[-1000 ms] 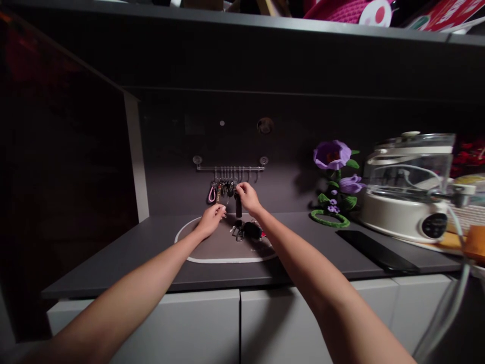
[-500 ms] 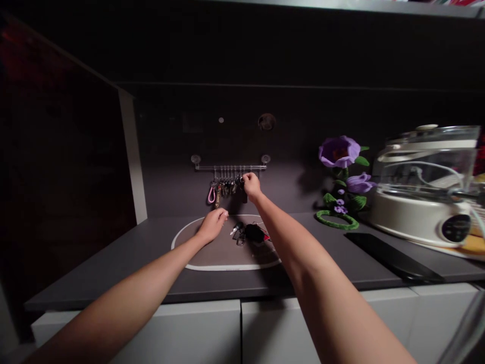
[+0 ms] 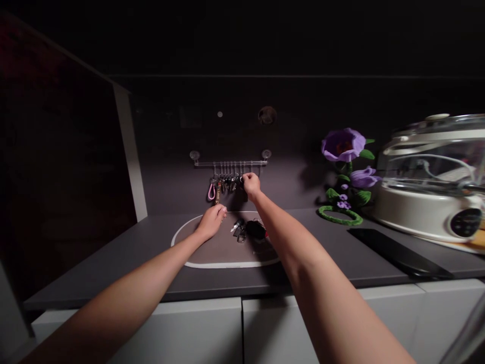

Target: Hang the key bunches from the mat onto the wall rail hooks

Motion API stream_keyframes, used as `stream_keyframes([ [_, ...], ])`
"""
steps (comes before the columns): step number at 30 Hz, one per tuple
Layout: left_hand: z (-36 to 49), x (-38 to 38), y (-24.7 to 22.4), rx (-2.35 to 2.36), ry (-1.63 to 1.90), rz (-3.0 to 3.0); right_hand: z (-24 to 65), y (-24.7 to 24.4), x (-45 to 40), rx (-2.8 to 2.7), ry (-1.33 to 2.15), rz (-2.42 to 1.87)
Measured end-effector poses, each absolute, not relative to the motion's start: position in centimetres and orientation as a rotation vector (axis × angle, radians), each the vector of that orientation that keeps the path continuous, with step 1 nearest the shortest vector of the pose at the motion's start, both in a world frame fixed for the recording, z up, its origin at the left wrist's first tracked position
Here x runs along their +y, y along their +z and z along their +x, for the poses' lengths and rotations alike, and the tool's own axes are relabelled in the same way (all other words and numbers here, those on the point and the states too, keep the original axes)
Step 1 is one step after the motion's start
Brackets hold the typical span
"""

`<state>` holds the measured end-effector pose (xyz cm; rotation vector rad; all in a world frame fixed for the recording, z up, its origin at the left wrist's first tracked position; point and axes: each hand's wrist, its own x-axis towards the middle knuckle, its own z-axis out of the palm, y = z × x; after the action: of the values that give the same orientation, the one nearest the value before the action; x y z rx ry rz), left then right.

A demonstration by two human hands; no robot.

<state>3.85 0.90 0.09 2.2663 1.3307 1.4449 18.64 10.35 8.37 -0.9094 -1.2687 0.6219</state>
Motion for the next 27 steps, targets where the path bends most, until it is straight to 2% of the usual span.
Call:
stream_keyframes([
  [8,3.7,1.0,0.1,1.317,1.444,2.249,18.8,7.6,10.6,-1.273,0.623,-0.912],
  [17,3.7,0.9,0.0,1.344,1.430,2.273,19.5,7.0,12.0,-1.353,0.441,-1.025],
  [27,3.7,0.8,-0.1,1.275,1.418,2.268,19.9,7.3,10.2,-1.453,0.491,-1.097],
])
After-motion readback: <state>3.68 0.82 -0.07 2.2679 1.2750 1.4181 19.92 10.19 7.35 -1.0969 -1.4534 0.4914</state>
